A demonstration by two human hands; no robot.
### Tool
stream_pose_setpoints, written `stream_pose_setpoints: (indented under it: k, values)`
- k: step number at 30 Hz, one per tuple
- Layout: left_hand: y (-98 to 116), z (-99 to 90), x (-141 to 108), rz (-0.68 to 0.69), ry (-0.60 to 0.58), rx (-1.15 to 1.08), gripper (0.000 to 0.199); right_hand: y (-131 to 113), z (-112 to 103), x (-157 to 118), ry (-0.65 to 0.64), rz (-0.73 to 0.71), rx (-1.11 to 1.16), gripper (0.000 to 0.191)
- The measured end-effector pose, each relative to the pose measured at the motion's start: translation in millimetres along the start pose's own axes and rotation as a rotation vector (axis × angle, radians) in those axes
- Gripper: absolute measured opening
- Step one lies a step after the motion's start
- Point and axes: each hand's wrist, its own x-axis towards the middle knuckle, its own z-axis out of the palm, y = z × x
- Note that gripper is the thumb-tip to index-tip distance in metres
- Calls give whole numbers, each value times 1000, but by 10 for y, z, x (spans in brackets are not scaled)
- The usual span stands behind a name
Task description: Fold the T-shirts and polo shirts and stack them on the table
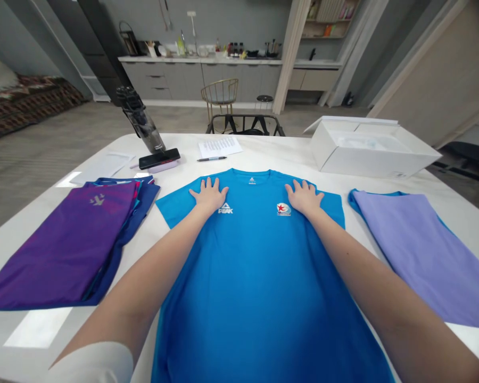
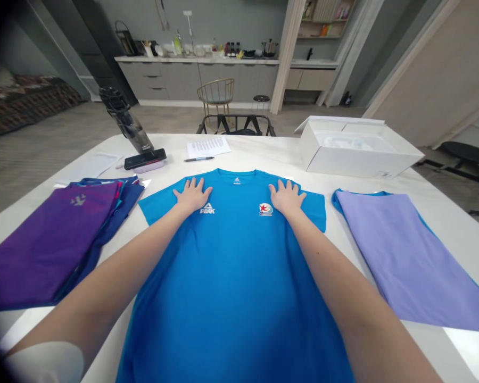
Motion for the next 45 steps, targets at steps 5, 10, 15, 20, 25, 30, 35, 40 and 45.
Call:
stream_pose_setpoints:
  k: [5, 10, 15, 20, 25, 30, 35, 40, 45]
  values:
    - [2, 85, 219, 23, 37, -36, 74, 61, 77, 254, -61, -77, 1, 77]
    - [14, 13, 504, 71, 193, -20, 58, -3, 46, 547, 86, -139, 9, 66]
    - [34, -51, 875, 197, 251, 46, 37, -199, -35, 796, 120, -269, -3, 44]
    - [125, -114, 1209, 262, 244, 57, 31, -435, -96, 1052, 98, -255, -45, 32]
    - [276, -191, 1557, 113, 290, 42, 37, -696, -99, 1403, 147, -158, -51, 33]
    - [348, -116, 1690, 59, 302, -4, 34, -854, -32, 1559, 141, -188, 27, 32]
    - [337, -45, 1576, 275, 312, -18, 40, -919, 41, 1517, 118, -193, 75, 45]
    - [285, -7, 1398, 450, 222, 22, 43, -894, 96, 1362, 148, -294, 90, 54]
    - [82, 1, 1079, 357, 274, -12, 55, -626, -13, 1008, 189, -329, 107, 55]
